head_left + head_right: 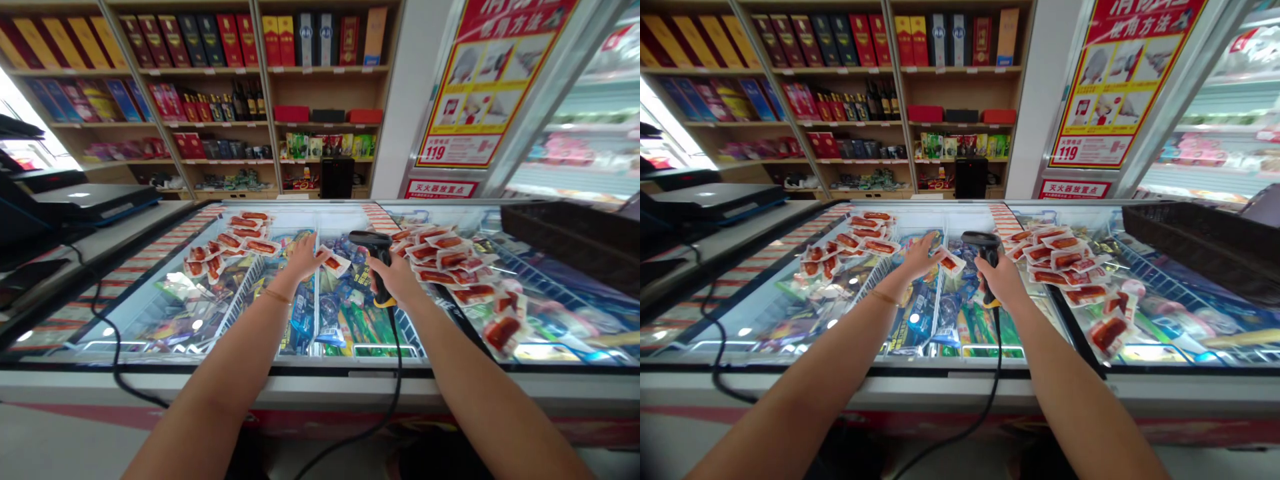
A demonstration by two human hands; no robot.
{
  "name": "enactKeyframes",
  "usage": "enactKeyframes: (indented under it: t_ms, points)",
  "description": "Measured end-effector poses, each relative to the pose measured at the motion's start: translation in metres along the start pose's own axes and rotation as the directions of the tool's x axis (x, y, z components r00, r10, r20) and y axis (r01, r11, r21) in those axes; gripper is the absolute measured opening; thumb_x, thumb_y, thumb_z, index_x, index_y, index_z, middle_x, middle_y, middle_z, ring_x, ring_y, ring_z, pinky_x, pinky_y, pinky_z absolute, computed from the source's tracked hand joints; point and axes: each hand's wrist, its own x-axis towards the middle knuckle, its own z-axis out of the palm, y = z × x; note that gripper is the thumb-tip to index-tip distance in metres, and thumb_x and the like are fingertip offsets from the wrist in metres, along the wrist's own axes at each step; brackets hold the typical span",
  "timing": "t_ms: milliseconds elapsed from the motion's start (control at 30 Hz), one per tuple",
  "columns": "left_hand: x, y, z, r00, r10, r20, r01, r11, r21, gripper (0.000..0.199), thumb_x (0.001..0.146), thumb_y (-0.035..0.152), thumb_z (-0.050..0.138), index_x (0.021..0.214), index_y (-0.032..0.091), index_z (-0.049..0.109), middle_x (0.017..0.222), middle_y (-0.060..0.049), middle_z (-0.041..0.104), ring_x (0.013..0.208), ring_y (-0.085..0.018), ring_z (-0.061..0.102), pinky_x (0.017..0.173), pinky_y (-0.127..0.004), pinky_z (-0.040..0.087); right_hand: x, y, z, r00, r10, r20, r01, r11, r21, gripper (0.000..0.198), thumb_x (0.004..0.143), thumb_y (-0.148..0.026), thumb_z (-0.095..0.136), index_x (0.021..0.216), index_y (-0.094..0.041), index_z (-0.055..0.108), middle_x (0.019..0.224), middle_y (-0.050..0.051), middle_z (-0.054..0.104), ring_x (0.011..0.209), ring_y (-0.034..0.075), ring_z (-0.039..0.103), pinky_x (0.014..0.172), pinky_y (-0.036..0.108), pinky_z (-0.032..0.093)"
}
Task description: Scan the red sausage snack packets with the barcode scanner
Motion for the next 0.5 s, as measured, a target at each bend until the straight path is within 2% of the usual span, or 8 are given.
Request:
enactKeyframes:
  t_ms: [100, 167, 267, 333, 500]
  points:
    - [0.002, 0.002, 0.003, 0.995, 0.076, 0.071, -0.071, 0.996, -0.059, 0.075, 0.069, 0.055, 0.077, 0.134, 0.024, 0.058, 0.136, -0.016, 0.06, 0.132, -0.039, 0.047, 0.107, -0.049, 0.036, 0.0, 0.001, 0.0, 1.0, -0.006, -0.002, 0.006, 1.0, -0.023, 0.024, 0.076, -0.036, 0.069, 0.086, -0.022, 0.053, 0.055, -0.006, 0.056, 0.035, 0.011, 0.052, 0.035, 0.024, 0.042]
    - [0.003, 0.001, 0.002, 0.993, 0.089, 0.08, -0.08, 0.991, -0.107, 0.072, 0.063, 0.05, 0.082, 0.126, 0.021, 0.063, 0.126, -0.016, 0.066, 0.124, -0.038, 0.055, 0.103, -0.045, 0.041, 0.0, 0.001, 0.0, 1.0, -0.007, -0.001, 0.007, 0.999, -0.034, 0.023, 0.076, -0.036, 0.068, 0.086, -0.022, 0.053, 0.055, -0.006, 0.056, 0.036, 0.012, 0.052, 0.036, 0.024, 0.042]
    - [0.002, -0.005, -0.002, 0.997, 0.022, 0.075, -0.005, 0.975, -0.222, 0.075, 0.059, 0.035, 0.086, 0.127, 0.015, 0.061, 0.11, -0.014, 0.071, 0.103, -0.031, 0.066, 0.089, -0.037, 0.05, 0.0, 0.002, 0.0, 1.0, -0.009, 0.01, 0.01, 0.999, -0.044, 0.023, 0.076, -0.036, 0.068, 0.086, -0.022, 0.053, 0.056, -0.006, 0.057, 0.035, 0.012, 0.052, 0.036, 0.024, 0.043]
    - [0.002, -0.009, -0.004, 0.998, -0.005, 0.061, 0.022, 0.962, -0.273, 0.075, 0.059, 0.027, 0.086, 0.127, 0.013, 0.06, 0.102, -0.012, 0.072, 0.093, -0.028, 0.069, 0.082, -0.035, 0.053, -0.001, 0.003, 0.0, 1.0, -0.014, 0.023, 0.015, 0.998, -0.058, 0.023, 0.077, -0.037, 0.068, 0.086, -0.022, 0.053, 0.056, -0.006, 0.057, 0.035, 0.012, 0.053, 0.036, 0.024, 0.042]
    - [0.005, -0.015, -0.001, 0.999, 0.036, 0.026, -0.023, 0.922, -0.386, 0.042, 0.068, 0.019, 0.077, 0.109, 0.016, 0.07, 0.092, -0.007, 0.073, 0.086, -0.023, 0.069, 0.081, -0.033, 0.054, -0.004, 0.002, 0.001, 1.0, -0.016, 0.021, 0.017, 0.996, -0.087, 0.024, 0.076, -0.038, 0.069, 0.086, -0.021, 0.055, 0.058, -0.005, 0.057, 0.037, 0.012, 0.054, 0.037, 0.024, 0.041]
